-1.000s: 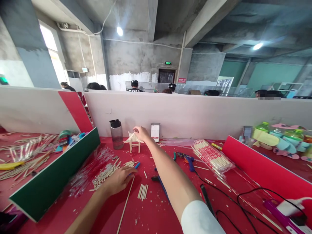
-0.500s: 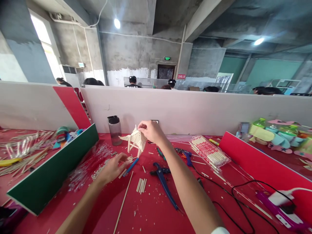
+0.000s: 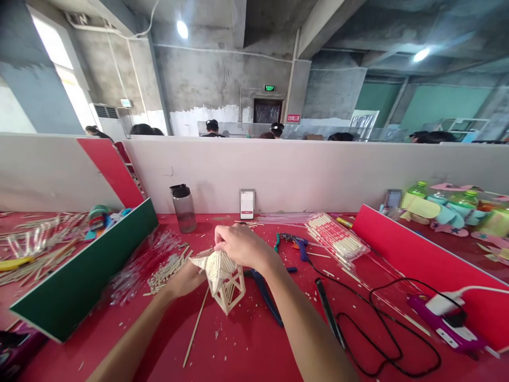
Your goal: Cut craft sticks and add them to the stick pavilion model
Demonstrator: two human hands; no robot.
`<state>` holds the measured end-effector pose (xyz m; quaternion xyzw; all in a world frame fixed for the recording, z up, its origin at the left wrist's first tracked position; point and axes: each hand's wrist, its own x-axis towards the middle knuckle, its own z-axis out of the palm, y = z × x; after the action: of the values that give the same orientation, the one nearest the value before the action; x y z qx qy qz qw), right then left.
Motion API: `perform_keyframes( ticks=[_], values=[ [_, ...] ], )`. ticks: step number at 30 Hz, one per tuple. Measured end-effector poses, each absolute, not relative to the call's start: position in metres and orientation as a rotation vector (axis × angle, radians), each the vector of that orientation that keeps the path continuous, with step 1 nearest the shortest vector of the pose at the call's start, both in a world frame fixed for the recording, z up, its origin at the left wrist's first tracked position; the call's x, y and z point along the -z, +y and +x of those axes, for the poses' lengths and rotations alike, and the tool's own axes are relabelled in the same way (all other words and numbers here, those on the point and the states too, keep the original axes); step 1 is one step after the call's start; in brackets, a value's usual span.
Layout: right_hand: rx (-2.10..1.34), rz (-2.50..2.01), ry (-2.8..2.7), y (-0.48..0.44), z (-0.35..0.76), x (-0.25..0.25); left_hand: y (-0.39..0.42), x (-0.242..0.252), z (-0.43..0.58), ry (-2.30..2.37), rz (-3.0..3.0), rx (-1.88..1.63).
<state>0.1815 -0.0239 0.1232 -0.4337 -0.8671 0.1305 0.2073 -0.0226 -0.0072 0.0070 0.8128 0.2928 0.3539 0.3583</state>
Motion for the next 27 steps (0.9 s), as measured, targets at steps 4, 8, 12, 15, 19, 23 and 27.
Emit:
perform_keyframes(
  ticks=[4,8,12,15,19,23,27],
  values=[
    [-0.389,-1.153,-2.462,-0.027,0.184,-0.122,-0.008,-0.003,-0.018,0.720,2.062,-0.872],
    [-0.415,-1.092,-2.453,-0.039,0.186,-0.118,-0.006,0.007,-0.016,0.730,2.009,-0.834],
    [-0.418,-1.039,-2.458,-0.048,0.186,-0.116,-0.003,0.014,-0.015,0.792,2.055,-0.785],
    [-0.440,-1.035,-2.457,-0.046,0.185,-0.117,-0.002,0.016,-0.014,0.852,2.091,-0.740],
    [-0.495,-1.043,-2.447,-0.038,0.186,-0.118,-0.001,0.017,-0.014,0.880,2.100,-0.759],
    [-0.583,-1.059,-2.427,-0.030,0.189,-0.115,0.001,0.019,-0.016,0.934,2.112,-0.758],
    [-0.629,-1.045,-2.418,-0.025,0.192,-0.113,0.003,0.024,-0.017,0.906,2.105,-0.744]
  ],
)
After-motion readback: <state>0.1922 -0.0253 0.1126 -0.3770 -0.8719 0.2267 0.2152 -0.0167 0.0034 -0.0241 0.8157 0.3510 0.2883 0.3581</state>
